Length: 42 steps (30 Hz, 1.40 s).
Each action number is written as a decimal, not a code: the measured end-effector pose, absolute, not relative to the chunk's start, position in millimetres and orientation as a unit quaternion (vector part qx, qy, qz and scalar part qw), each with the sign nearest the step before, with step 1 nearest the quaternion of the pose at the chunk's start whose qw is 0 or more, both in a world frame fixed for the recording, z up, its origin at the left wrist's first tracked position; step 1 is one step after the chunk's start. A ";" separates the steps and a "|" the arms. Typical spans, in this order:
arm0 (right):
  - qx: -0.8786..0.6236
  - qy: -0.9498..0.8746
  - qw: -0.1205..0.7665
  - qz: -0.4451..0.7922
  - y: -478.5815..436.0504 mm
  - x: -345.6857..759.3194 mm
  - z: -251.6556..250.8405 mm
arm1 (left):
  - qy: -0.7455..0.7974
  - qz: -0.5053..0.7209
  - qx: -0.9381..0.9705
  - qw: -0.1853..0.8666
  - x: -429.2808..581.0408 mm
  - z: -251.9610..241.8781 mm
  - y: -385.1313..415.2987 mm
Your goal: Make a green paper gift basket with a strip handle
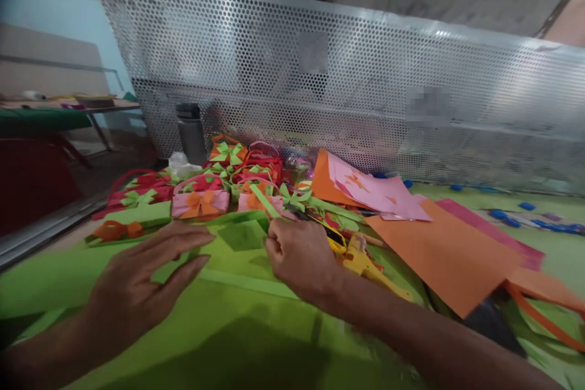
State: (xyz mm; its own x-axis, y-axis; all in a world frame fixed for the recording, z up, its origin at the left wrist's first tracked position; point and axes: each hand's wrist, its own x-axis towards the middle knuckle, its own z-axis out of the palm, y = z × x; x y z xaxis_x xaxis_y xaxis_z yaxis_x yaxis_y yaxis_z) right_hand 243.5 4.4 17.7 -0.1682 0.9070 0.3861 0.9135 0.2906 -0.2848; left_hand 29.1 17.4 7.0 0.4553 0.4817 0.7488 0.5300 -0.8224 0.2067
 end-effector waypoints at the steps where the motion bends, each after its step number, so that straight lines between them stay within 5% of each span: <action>1: -0.596 -0.766 0.241 -0.023 -1.1 243.3 18.4 | -0.305 -0.429 -0.850 0.012 31.3 11.3 17.1; 13: -0.510 -0.822 0.103 -0.232 -30.0 245.3 16.8 | -0.376 -0.395 -0.827 -0.136 67.2 13.3 19.3; 20: -0.428 -0.819 0.168 -0.342 -26.4 248.5 10.5 | -0.286 -0.451 -0.845 -0.043 62.4 -8.4 33.8; 34: -0.383 -0.843 0.222 -0.306 -23.0 250.6 0.7 | -0.306 -0.404 -0.836 -0.212 64.9 -19.8 33.9; 42: -0.462 -0.823 0.293 -0.154 -22.7 252.8 -3.2 | -0.295 -0.404 -0.853 -0.147 62.1 -14.0 30.3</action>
State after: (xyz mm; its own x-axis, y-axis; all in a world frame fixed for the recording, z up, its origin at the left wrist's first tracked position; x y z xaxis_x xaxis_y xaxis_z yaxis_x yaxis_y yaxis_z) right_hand 252.8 -22.7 -3.2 -0.4020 0.6701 0.6240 0.8500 0.5265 -0.0177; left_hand 62.1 30.3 -14.0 0.4999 0.6222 0.6025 0.3842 -0.7827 0.4896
